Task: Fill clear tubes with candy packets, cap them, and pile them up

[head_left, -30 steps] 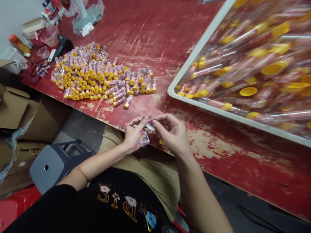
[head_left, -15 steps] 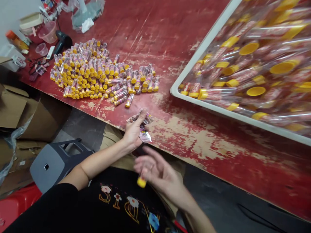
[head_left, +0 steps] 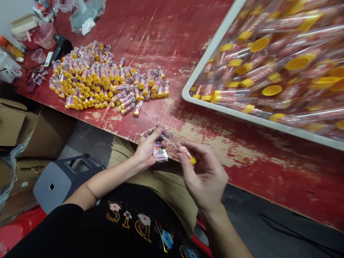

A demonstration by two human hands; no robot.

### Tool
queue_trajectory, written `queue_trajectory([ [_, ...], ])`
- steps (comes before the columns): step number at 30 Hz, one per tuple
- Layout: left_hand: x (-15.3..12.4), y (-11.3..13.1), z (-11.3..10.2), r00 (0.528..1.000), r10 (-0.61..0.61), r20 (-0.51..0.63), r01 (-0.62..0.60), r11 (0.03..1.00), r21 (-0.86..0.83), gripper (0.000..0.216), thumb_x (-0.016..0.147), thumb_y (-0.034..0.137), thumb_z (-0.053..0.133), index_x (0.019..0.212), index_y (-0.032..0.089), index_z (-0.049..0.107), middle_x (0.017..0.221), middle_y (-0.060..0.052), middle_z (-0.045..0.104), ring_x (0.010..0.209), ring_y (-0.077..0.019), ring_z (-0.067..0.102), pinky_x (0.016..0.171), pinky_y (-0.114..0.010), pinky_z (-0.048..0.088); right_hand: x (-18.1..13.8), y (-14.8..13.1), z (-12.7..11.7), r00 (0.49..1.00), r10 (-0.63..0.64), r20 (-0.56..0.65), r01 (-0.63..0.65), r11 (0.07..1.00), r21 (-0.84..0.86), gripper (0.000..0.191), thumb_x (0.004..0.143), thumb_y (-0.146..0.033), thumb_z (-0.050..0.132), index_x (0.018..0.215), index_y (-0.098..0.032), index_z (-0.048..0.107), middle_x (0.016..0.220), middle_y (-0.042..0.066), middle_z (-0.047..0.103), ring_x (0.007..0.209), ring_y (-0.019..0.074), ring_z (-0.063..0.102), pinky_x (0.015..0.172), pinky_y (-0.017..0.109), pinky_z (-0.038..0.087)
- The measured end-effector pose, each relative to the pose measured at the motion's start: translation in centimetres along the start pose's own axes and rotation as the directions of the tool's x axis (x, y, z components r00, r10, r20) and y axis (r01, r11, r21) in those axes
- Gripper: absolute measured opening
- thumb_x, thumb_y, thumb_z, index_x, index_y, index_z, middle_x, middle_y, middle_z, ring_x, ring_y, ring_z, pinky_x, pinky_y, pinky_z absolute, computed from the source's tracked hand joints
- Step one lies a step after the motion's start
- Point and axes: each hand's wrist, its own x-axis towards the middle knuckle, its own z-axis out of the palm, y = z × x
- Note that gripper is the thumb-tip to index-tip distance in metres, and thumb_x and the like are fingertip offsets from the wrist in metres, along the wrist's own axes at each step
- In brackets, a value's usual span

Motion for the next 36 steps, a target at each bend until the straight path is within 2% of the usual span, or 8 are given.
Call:
queue_trajectory([
  [4,-0.3,0.2,-0.1,0.996,-0.087,0.026,0.086,0.996,0.027,0.044,0.069,0.039,0.098,0.071,0.015,0.061,0.062,0.003,0.062,0.045,-0.0067,0.052,0.048,-0.022,0.042,0.4,-0.1,-0.5,0.966,-0.257,-0.002,0.250,0.941,-0.229,0.026,0.092,-0.022,0.076,0.118,-0.025,0.075,0.106,0.008,0.076,0.099,0.0221,0.074,0.090,0.040,0.063],
  [7,0.1,0.2,-0.5,0.986,-0.159,0.049,0.157,0.986,0.057,0.040,0.074,0.038,0.094,0.071,0.014,0.062,0.061,0.002,0.061,0.043,-0.0064,0.050,0.046,-0.022,0.041,0.2,-0.5,-1.2,0.939,-0.345,-0.013,0.326,0.899,-0.291,0.030,0.089,-0.017,0.079,0.117,-0.027,0.077,0.106,0.007,0.077,0.094,0.0205,0.074,0.082,0.035,0.063],
  [9,0.4,0.1,-0.8,0.985,-0.165,0.047,0.162,0.985,0.062,0.035,0.077,0.034,0.092,0.073,0.014,0.065,0.062,0.001,0.063,0.043,-0.0066,0.051,0.045,-0.021,0.040,0.1,-0.8,-1.3,0.952,-0.297,-0.076,0.267,0.925,-0.269,0.028,0.089,-0.017,0.079,0.115,-0.027,0.078,0.108,0.007,0.076,0.095,0.0205,0.074,0.083,0.036,0.063],
  [14,0.7,-0.4,-1.2,0.993,-0.112,0.032,0.111,0.993,0.043,0.016,0.084,0.021,0.084,0.081,0.013,0.071,0.073,-0.001,0.069,0.053,-0.0083,0.061,0.049,-0.021,0.045,-0.4,-1.2,-1.1,0.970,0.042,-0.238,-0.033,0.999,0.041,0.030,0.090,-0.030,0.079,0.118,-0.022,0.072,0.112,0.009,0.074,0.087,0.0195,0.074,0.068,0.032,0.063],
  [23,0.5,-0.4,-1.0,0.994,-0.110,-0.005,0.111,0.992,0.064,0.014,0.084,0.018,0.083,0.077,0.011,0.072,0.073,-0.003,0.070,0.054,-0.0082,0.061,0.048,-0.021,0.046,-0.9,-0.1,-1.2,0.948,0.060,-0.311,-0.040,0.997,0.071,0.028,0.087,-0.030,0.082,0.114,-0.026,0.077,0.110,0.006,0.070,0.093,0.0218,0.072,0.081,0.041,0.064],
  [27,0.4,-0.4,-1.2,0.991,-0.136,0.015,0.133,0.986,0.100,0.014,0.081,0.019,0.085,0.079,0.012,0.074,0.075,-0.003,0.071,0.055,-0.0086,0.061,0.049,-0.021,0.049,-1.2,0.0,-1.7,0.962,-0.128,-0.242,0.090,0.982,-0.165,0.034,0.088,-0.023,0.081,0.121,-0.029,0.079,0.114,0.009,0.072,0.101,0.0260,0.073,0.084,0.044,0.066],
  [31,-0.1,-0.5,-1.2,0.990,-0.127,0.066,0.118,0.984,0.130,0.017,0.078,0.017,0.089,0.084,0.011,0.074,0.080,-0.004,0.073,0.064,-0.0118,0.066,0.058,-0.025,0.055,-1.8,0.6,-2.1,0.911,-0.397,-0.109,0.335,0.869,-0.365,0.061,0.086,-0.010,0.079,0.141,-0.036,0.070,0.120,0.008,0.077,0.100,0.0257,0.076,0.085,0.042,0.067],
  [36,-0.6,-0.7,-1.1,0.987,-0.072,0.143,0.055,0.991,0.123,0.029,0.071,0.019,0.095,0.088,0.011,0.073,0.080,-0.003,0.073,0.062,-0.0123,0.067,0.055,-0.024,0.056,-2.3,1.2,-2.0,0.931,-0.364,-0.006,0.346,0.890,-0.296,0.067,0.089,-0.007,0.074,0.146,-0.040,0.064,0.124,0.006,0.076,0.098,0.0218,0.077,0.084,0.035,0.067],
])
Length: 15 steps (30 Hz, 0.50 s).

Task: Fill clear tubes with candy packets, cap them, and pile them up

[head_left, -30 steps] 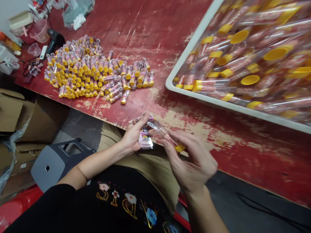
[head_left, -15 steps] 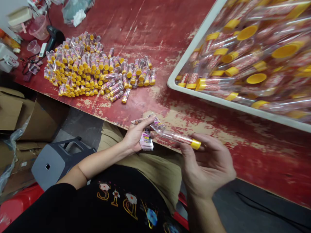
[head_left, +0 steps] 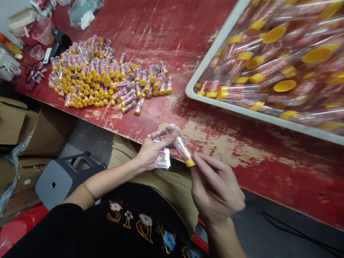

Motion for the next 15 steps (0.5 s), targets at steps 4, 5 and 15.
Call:
queue_trajectory([
  [4,-0.5,-0.6,0.2,1.000,-0.010,0.023,0.009,0.997,0.079,0.041,0.067,0.024,0.098,0.099,0.012,0.075,0.077,-0.002,0.073,0.059,-0.0120,0.067,0.053,-0.022,0.054,0.5,0.0,0.7,0.996,0.094,-0.008,-0.094,0.994,0.055,0.061,0.092,-0.014,0.074,0.146,-0.039,0.064,0.125,0.008,0.073,0.102,0.0221,0.075,0.083,0.036,0.066],
  [5,-0.7,-0.7,0.2,1.000,-0.009,0.028,0.007,0.995,0.101,0.046,0.065,0.026,0.099,0.101,0.012,0.076,0.077,-0.002,0.073,0.060,-0.0126,0.067,0.053,-0.022,0.054,0.7,0.0,0.9,0.994,0.104,-0.027,-0.102,0.994,0.047,0.056,0.093,-0.014,0.073,0.142,-0.039,0.068,0.120,0.007,0.074,0.100,0.0214,0.075,0.082,0.035,0.065],
  [15,-1.2,-0.8,-0.2,0.993,0.103,0.063,-0.111,0.982,0.150,0.072,0.062,0.037,0.100,0.129,0.022,0.076,0.090,-0.004,0.078,0.064,-0.0143,0.069,0.056,-0.023,0.054,1.9,0.0,2.4,0.969,0.173,-0.175,-0.164,0.984,0.065,0.032,0.088,-0.016,0.081,0.114,-0.034,0.084,0.092,0.003,0.076,0.076,0.0163,0.069,0.063,0.030,0.055],
])
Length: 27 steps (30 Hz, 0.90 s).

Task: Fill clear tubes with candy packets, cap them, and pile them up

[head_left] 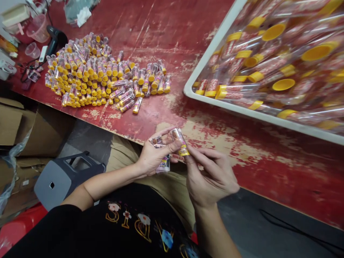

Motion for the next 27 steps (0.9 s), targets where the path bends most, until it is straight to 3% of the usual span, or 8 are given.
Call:
queue_trajectory([
  [5,1.2,0.1,-0.3,0.999,0.003,-0.041,-0.005,0.999,-0.041,0.072,0.060,0.034,0.101,0.127,0.021,0.076,0.086,-0.003,0.077,0.061,-0.0130,0.068,0.055,-0.022,0.054,0.3,0.4,1.4,0.999,0.043,-0.033,-0.042,0.999,0.019,0.021,0.086,-0.021,0.082,0.105,-0.031,0.085,0.088,0.004,0.075,0.075,0.0173,0.069,0.064,0.032,0.056],
  [9,3.4,1.2,-0.7,0.994,0.012,-0.108,-0.026,0.991,-0.128,0.066,0.069,0.030,0.097,0.129,0.019,0.073,0.095,-0.005,0.079,0.063,-0.0137,0.071,0.055,-0.022,0.054,2.4,1.6,3.9,0.996,0.085,0.032,-0.087,0.994,0.067,0.014,0.090,-0.028,0.078,0.102,-0.027,0.086,0.088,0.005,0.073,0.079,0.0184,0.069,0.069,0.034,0.059],
  [15,6.0,3.9,-2.1,0.957,-0.068,-0.283,-0.027,0.947,-0.320,0.035,0.095,0.019,0.072,0.129,0.015,0.064,0.096,-0.008,0.079,0.069,-0.0142,0.075,0.060,-0.021,0.054,11.3,5.5,14.2,0.997,-0.043,0.069,0.035,0.994,0.105,0.021,0.094,-0.039,0.072,0.101,-0.023,0.084,0.089,0.006,0.066,0.084,0.0197,0.065,0.078,0.036,0.057],
  [17,5.8,4.2,-2.5,0.943,-0.115,-0.311,-0.006,0.932,-0.362,0.039,0.096,0.007,0.063,0.134,0.014,0.059,0.097,-0.008,0.079,0.072,-0.0135,0.076,0.068,-0.022,0.058,13.8,6.1,17.6,0.986,-0.102,0.129,0.096,0.994,0.049,0.023,0.098,-0.038,0.065,0.101,-0.022,0.082,0.091,0.007,0.065,0.088,0.0207,0.065,0.082,0.037,0.057],
  [19,5.2,4.2,-2.8,0.939,-0.127,-0.321,-0.005,0.925,-0.380,0.050,0.094,-0.004,0.057,0.140,0.012,0.053,0.103,-0.012,0.080,0.081,-0.0140,0.079,0.079,-0.024,0.060,15.3,6.2,18.8,0.955,-0.169,0.245,0.174,0.985,0.001,0.024,0.099,-0.034,0.059,0.106,-0.021,0.079,0.098,0.008,0.066,0.090,0.0209,0.066,0.082,0.036,0.058],
  [22,4.6,3.9,-3.3,0.952,-0.073,-0.297,-0.044,0.929,-0.368,0.052,0.094,-0.006,0.056,0.143,0.009,0.050,0.116,-0.019,0.079,0.097,-0.0180,0.080,0.096,-0.031,0.060,16.7,6.2,16.1,0.959,-0.129,0.253,0.179,0.966,-0.184,0.026,0.100,-0.026,0.054,0.119,-0.021,0.071,0.115,0.011,0.066,0.098,0.0222,0.067,0.086,0.039,0.059],
  [25,4.6,3.3,-3.4,0.964,-0.010,-0.265,-0.079,0.943,-0.323,0.047,0.095,0.004,0.066,0.140,0.012,0.055,0.115,-0.017,0.080,0.104,-0.0226,0.080,0.101,-0.040,0.060,19.0,6.9,10.4,0.996,0.094,-0.001,-0.081,0.859,-0.506,0.028,0.095,-0.023,0.062,0.121,-0.015,0.064,0.124,0.021,0.063,0.118,0.0339,0.062,0.105,0.059,0.050],
  [27,4.8,2.9,-3.1,0.971,0.034,-0.235,-0.100,0.955,-0.278,0.047,0.089,0.010,0.077,0.133,0.013,0.060,0.106,-0.013,0.081,0.102,-0.0240,0.080,0.098,-0.041,0.061,21.0,7.8,7.2,0.975,0.222,-0.030,-0.200,0.800,-0.566,0.039,0.085,-0.018,0.076,0.121,-0.011,0.063,0.114,0.024,0.066,0.116,0.0386,0.062,0.108,0.068,0.044],
])
